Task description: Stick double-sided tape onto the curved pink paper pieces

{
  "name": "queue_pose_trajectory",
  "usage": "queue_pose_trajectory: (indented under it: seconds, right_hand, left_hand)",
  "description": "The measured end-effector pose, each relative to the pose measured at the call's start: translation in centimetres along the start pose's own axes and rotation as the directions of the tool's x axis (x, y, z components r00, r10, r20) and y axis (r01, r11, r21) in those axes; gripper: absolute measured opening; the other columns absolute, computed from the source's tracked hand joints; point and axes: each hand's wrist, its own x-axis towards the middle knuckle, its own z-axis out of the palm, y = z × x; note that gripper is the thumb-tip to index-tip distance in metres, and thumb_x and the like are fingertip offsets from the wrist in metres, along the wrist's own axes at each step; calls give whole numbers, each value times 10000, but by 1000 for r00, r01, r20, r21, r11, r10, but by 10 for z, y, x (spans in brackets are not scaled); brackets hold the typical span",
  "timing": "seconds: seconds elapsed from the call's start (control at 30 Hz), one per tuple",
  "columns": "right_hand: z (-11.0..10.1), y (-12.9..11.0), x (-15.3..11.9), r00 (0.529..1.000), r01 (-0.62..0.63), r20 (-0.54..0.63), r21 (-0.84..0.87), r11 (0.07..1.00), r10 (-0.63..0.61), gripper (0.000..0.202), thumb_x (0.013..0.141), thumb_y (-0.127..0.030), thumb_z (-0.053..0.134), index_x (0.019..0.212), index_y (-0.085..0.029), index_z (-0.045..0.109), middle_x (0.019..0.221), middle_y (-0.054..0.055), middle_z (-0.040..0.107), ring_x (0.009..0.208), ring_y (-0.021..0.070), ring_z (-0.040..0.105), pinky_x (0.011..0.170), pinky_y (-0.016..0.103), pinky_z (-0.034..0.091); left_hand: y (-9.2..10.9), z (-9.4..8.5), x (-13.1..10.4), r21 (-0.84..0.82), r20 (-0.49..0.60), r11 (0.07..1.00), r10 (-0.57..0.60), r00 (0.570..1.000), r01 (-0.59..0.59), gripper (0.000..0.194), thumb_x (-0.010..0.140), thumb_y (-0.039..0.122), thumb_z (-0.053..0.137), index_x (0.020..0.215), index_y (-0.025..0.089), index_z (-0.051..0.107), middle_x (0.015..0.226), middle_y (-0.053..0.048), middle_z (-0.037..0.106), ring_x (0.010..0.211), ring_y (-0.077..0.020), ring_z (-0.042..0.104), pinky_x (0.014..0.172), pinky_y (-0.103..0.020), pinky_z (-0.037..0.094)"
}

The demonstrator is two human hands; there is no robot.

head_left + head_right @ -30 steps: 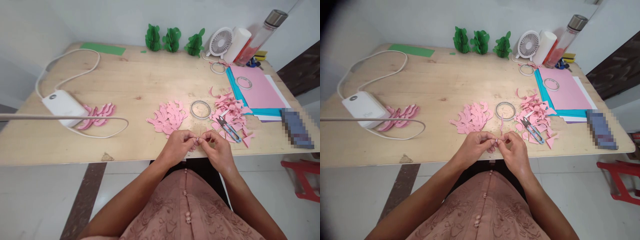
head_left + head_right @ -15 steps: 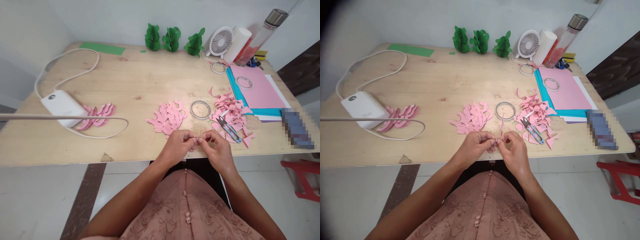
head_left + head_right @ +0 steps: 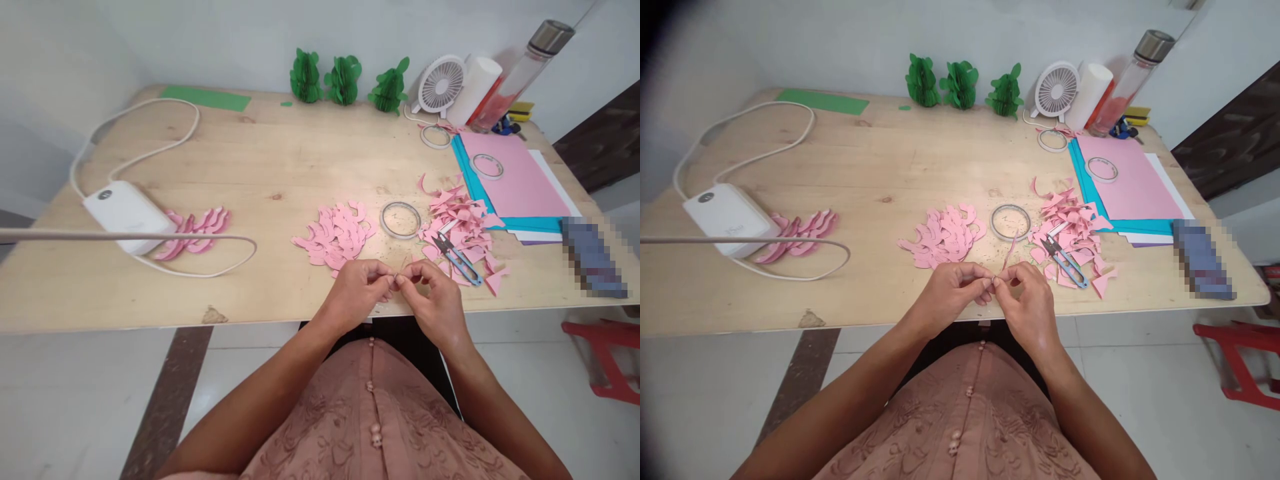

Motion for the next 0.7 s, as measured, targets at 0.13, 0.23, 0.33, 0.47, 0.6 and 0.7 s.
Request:
queue_pose_trajectory:
  seconds: [0.13,0.23,0.33,0.47,0.6,0.7]
  right_hand:
    - [1,1,0,1000,4,-14,-19,1000,-4,109,804,-246,555,707,-199,568,698,12,586,679,171,508,661,311,384]
    - [-1,1,0,1000,7,-9,-11,1000,-7,123,807,-249,557,696,-199,578,696,12,595,671,168,507,664,310,382]
    - [-3,0,0,1000,12,8,7,1000,-12,127,810,-244,561,695,-202,594,701,10,609,668,165,506,660,306,381]
    - [-4,-2,0,1000,13,12,23,1000,-14,114,813,-234,557,706,-206,588,704,9,604,687,170,510,664,306,382]
    - [-5,-4,0,999,23,44,53,998,-25,125,825,-219,535,710,-203,581,728,19,618,719,175,525,676,309,381]
    - [-7,-4,0,999,22,40,71,997,-25,130,832,-218,518,719,-200,581,763,29,632,736,175,537,682,306,385]
  left_hand:
    - [2,0,-1,-42,-2,999,-6,1000,6,96,737,171,594,697,122,666,615,-18,638,577,-114,588,577,-231,504]
    - [3,0,-2,-92,3,996,-18,1000,18,87,731,172,600,717,121,670,619,-20,642,583,-115,594,579,-231,505]
    - [5,0,-3,-119,-3,992,-36,999,36,88,714,189,621,739,122,673,637,-24,647,584,-118,597,582,-240,509]
    - [4,0,-2,-81,-22,996,-40,999,39,110,689,227,670,721,122,673,626,-25,646,568,-116,585,573,-243,500]
    - [2,0,-1,-69,-44,997,-23,999,20,101,683,228,670,687,127,666,613,-25,651,555,-118,584,556,-240,490]
    - [4,0,-2,-109,-60,994,-33,998,26,84,689,210,656,685,127,664,648,-37,676,578,-121,599,573,-240,498]
